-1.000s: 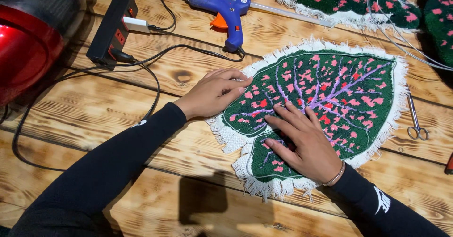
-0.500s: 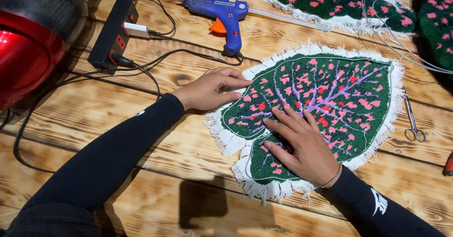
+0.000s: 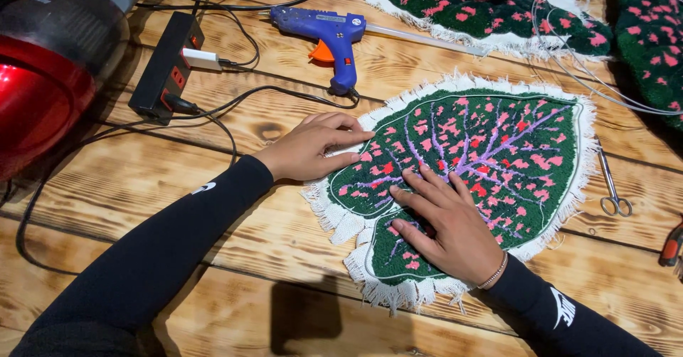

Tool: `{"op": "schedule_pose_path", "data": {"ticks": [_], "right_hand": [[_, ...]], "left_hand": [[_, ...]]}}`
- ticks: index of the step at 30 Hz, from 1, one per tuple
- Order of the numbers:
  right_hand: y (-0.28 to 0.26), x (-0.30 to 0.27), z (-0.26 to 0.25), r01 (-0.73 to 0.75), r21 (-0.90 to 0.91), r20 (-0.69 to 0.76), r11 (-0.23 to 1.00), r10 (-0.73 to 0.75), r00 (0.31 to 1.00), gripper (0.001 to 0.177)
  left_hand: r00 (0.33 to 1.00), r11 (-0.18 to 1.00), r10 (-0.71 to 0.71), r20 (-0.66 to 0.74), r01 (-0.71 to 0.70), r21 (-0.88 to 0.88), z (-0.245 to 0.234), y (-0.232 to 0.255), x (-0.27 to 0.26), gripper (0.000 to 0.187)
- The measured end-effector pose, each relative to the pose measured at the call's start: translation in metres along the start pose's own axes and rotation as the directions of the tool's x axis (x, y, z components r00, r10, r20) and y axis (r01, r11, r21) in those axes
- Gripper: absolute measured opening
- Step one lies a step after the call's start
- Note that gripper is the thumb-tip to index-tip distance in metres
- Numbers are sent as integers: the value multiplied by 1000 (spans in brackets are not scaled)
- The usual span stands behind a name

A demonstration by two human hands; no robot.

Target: The person trims the white fringe of a leaf-shaped rug using scissors.

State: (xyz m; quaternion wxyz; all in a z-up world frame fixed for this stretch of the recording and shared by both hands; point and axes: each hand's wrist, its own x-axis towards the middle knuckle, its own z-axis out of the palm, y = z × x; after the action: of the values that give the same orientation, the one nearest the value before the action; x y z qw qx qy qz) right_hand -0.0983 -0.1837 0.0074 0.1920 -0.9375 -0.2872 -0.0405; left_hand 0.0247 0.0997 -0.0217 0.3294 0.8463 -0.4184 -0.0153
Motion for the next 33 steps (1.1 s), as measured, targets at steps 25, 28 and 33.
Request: {"op": "schedule_pose_path", "data": {"ticks": [25,28,33], "right_hand": [[93,11,-42,-140,245,-197,959,191,962,56],[165,5,-56,-297,-136,-403,945,221,888,62],[231,-11,-47,-524,29,-383,851,493,781,94]], "left_hand": [[998,988,59,-5,-57,140,-6,13,-1,49],[998,990,55,2,-55,128,-7,16,0,50],[999,992,34,-20,-31,122,-8,19,1,50]]}}
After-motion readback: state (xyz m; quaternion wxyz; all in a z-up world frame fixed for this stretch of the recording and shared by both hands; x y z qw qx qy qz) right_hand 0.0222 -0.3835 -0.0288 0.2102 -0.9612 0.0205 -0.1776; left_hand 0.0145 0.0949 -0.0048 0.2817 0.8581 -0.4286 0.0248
